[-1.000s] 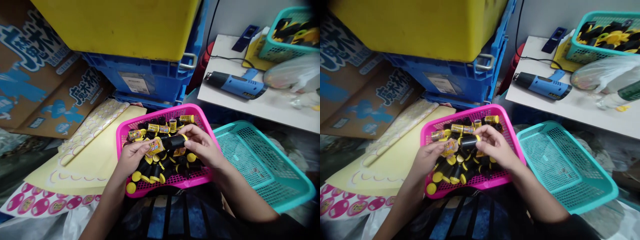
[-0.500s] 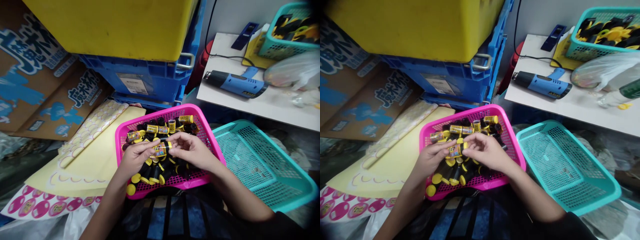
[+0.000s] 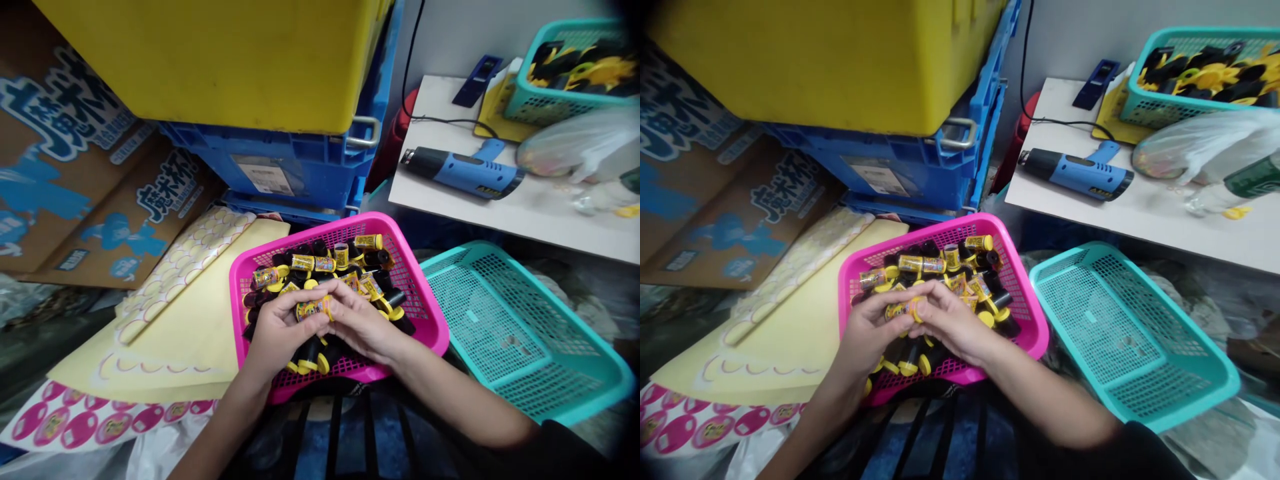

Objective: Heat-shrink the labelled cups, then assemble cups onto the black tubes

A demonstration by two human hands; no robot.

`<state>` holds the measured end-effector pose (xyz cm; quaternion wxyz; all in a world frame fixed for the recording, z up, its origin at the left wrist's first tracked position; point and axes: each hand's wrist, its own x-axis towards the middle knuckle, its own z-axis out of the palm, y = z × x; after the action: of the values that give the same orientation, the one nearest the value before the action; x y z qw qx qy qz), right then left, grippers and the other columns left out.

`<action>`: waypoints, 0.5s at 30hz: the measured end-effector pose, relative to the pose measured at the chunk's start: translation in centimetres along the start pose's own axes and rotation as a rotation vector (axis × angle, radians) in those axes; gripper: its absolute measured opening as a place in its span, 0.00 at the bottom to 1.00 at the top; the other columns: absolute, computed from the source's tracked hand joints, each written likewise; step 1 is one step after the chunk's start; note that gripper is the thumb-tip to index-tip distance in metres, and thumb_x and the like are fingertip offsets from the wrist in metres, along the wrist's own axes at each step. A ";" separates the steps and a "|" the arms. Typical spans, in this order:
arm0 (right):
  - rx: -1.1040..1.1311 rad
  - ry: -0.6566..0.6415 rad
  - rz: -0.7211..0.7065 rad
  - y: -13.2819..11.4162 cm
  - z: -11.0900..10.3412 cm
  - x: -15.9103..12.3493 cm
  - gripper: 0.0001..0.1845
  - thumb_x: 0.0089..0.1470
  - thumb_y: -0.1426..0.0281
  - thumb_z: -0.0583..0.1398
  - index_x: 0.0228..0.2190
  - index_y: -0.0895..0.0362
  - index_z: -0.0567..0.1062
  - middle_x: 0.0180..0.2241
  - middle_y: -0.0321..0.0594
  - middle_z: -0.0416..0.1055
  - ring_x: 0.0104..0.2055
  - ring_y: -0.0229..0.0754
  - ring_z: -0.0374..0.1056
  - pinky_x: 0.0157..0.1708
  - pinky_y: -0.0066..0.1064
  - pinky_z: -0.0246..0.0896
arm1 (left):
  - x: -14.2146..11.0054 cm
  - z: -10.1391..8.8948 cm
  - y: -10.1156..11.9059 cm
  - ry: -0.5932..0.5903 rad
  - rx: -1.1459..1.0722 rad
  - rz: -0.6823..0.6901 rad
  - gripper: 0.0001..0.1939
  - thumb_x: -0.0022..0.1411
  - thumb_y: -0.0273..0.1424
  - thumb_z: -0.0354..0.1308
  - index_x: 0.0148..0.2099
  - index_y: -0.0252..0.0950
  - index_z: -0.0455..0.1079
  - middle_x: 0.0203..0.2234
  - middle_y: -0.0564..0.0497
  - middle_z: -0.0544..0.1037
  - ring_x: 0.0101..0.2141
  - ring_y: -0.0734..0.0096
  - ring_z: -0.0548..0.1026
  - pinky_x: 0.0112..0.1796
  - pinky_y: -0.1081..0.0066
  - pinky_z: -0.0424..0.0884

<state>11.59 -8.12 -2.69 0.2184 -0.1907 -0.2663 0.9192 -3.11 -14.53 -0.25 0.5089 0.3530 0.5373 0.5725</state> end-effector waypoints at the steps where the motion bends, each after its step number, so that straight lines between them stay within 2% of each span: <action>1: 0.010 0.004 0.000 0.1 0.0 0.1 0.20 0.50 0.62 0.69 0.41 0.56 0.71 0.38 0.34 0.68 0.34 0.28 0.68 0.37 0.20 0.69 | 0.0 0.0 -0.1 -0.015 -0.001 -0.007 0.11 0.52 0.29 0.71 0.40 0.41 0.81 0.40 0.49 0.83 0.40 0.69 0.79 0.40 0.75 0.75; 3: 0.037 -0.008 0.005 0.0 -0.2 0.1 0.18 0.51 0.62 0.69 0.40 0.56 0.72 0.36 0.34 0.69 0.33 0.29 0.68 0.37 0.21 0.69 | -0.1 -0.1 -0.2 -0.041 -0.032 -0.015 0.11 0.53 0.30 0.70 0.41 0.41 0.80 0.43 0.49 0.82 0.40 0.69 0.78 0.39 0.75 0.74; 5: 0.064 -0.024 0.007 -0.4 -0.4 0.1 0.20 0.54 0.57 0.66 0.42 0.56 0.73 0.38 0.37 0.70 0.36 0.33 0.70 0.38 0.25 0.70 | -0.2 0.1 -0.3 -0.059 -0.110 -0.038 0.10 0.57 0.32 0.68 0.43 0.42 0.78 0.43 0.50 0.80 0.38 0.72 0.77 0.36 0.77 0.73; 7: 0.059 -0.016 -0.006 -0.9 -0.6 0.1 0.22 0.56 0.53 0.63 0.44 0.57 0.74 0.41 0.41 0.70 0.40 0.37 0.70 0.40 0.29 0.70 | -0.4 0.3 -0.3 -0.068 -0.217 -0.078 0.10 0.61 0.37 0.64 0.45 0.42 0.75 0.37 0.51 0.78 0.32 0.76 0.74 0.34 0.78 0.71; 10: -0.034 0.075 -0.034 -1.6 -1.2 -0.1 0.23 0.54 0.53 0.63 0.43 0.57 0.75 0.44 0.42 0.70 0.41 0.38 0.69 0.41 0.29 0.69 | -0.7 0.2 -0.1 -0.054 -0.305 -0.120 0.11 0.63 0.40 0.61 0.45 0.40 0.72 0.30 0.53 0.73 0.28 0.77 0.68 0.31 0.78 0.68; 12: -0.195 0.164 -0.060 -2.1 -1.5 -0.3 0.23 0.54 0.52 0.63 0.42 0.57 0.75 0.42 0.41 0.70 0.40 0.37 0.68 0.40 0.29 0.67 | -0.7 -0.6 0.2 -0.007 -0.254 -0.085 0.13 0.62 0.41 0.61 0.45 0.40 0.70 0.30 0.53 0.71 0.29 0.75 0.67 0.30 0.77 0.67; 15: -0.715 0.276 -0.136 -2.4 -1.5 -0.2 0.18 0.59 0.56 0.59 0.41 0.57 0.75 0.39 0.41 0.71 0.39 0.38 0.67 0.41 0.32 0.64 | 0.1 -3.3 1.0 0.178 0.045 0.095 0.15 0.65 0.44 0.55 0.48 0.41 0.65 0.33 0.52 0.70 0.31 0.72 0.68 0.33 0.72 0.69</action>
<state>13.16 -5.75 -2.50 0.2327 -0.3585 -0.5500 0.7175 -6.49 -15.15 0.12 0.4232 0.3370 0.5761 0.6127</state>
